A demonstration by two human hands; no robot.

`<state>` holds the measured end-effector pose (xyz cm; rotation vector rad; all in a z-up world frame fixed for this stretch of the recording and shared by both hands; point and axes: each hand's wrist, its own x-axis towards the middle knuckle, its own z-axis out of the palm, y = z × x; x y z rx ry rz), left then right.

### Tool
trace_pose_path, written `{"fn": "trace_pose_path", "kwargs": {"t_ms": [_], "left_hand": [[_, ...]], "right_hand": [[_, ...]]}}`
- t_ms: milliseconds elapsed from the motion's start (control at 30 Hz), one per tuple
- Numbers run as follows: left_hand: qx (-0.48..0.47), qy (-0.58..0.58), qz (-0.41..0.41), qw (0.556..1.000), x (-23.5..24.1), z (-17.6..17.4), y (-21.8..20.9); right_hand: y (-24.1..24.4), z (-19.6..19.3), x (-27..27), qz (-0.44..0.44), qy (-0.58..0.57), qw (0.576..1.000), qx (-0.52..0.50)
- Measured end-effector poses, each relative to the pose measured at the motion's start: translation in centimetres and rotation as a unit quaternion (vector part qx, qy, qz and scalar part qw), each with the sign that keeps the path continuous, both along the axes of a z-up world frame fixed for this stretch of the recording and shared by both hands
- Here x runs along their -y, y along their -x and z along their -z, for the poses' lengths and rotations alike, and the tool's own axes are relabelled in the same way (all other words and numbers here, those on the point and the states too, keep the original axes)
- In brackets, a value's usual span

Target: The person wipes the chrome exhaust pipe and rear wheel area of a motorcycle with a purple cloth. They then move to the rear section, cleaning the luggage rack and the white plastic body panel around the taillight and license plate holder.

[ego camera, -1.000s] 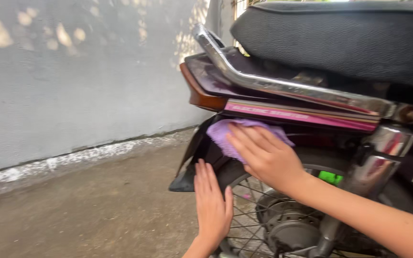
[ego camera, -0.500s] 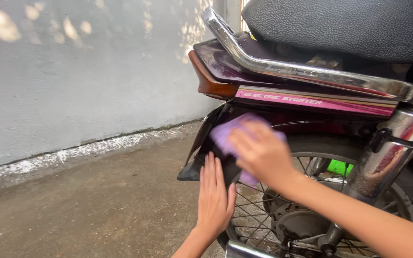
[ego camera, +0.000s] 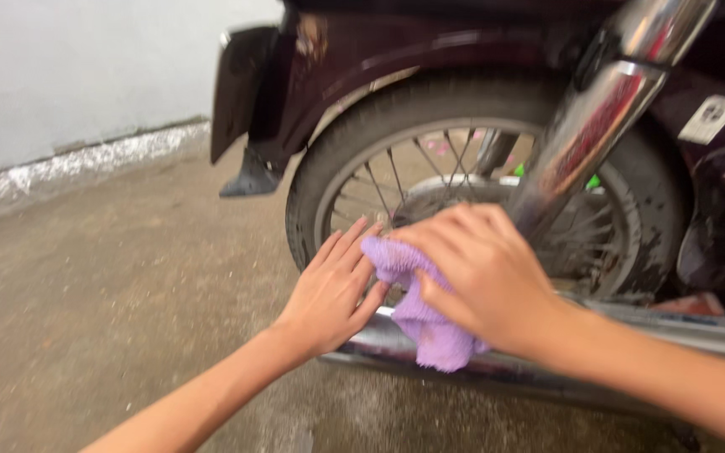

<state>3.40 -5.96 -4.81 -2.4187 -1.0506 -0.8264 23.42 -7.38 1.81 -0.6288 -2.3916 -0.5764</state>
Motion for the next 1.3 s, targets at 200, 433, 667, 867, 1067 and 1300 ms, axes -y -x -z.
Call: {"fn": "trace_pose_path", "kwargs": {"t_ms": [200, 433, 667, 867, 1067, 1300], "left_hand": [[-0.158, -0.009, -0.064, 0.985, 0.4, 3.5, -0.4], [-0.182, 0.005, -0.088, 0.979, 1.5, 3.8, -1.2], [-0.19, 0.039, -0.1, 0.976, 4.9, 5.4, -2.1], [-0.159, 0.012, -0.109, 0.981, 4.7, 5.0, -2.2], [-0.163, 0.008, -0.112, 0.98, 4.9, 4.9, -1.8], [-0.145, -0.001, -0.09, 0.985, 4.6, 5.2, -2.0]], "right_hand": [[0.5, 11.6, 2.1, 0.071, 0.053, 0.986, -0.138], [-3.1, 15.1, 5.5, 0.195, 0.019, 0.951, -0.238], [1.0, 14.3, 3.5, 0.23, 0.0, 0.922, -0.311], [0.8, 13.6, 2.0, 0.118, 0.038, 0.951, -0.283], [-2.6, 16.0, 2.7, 0.243, 0.0, 0.927, -0.287], [1.5, 12.3, 0.8, 0.133, 0.033, 0.946, -0.294]]}}
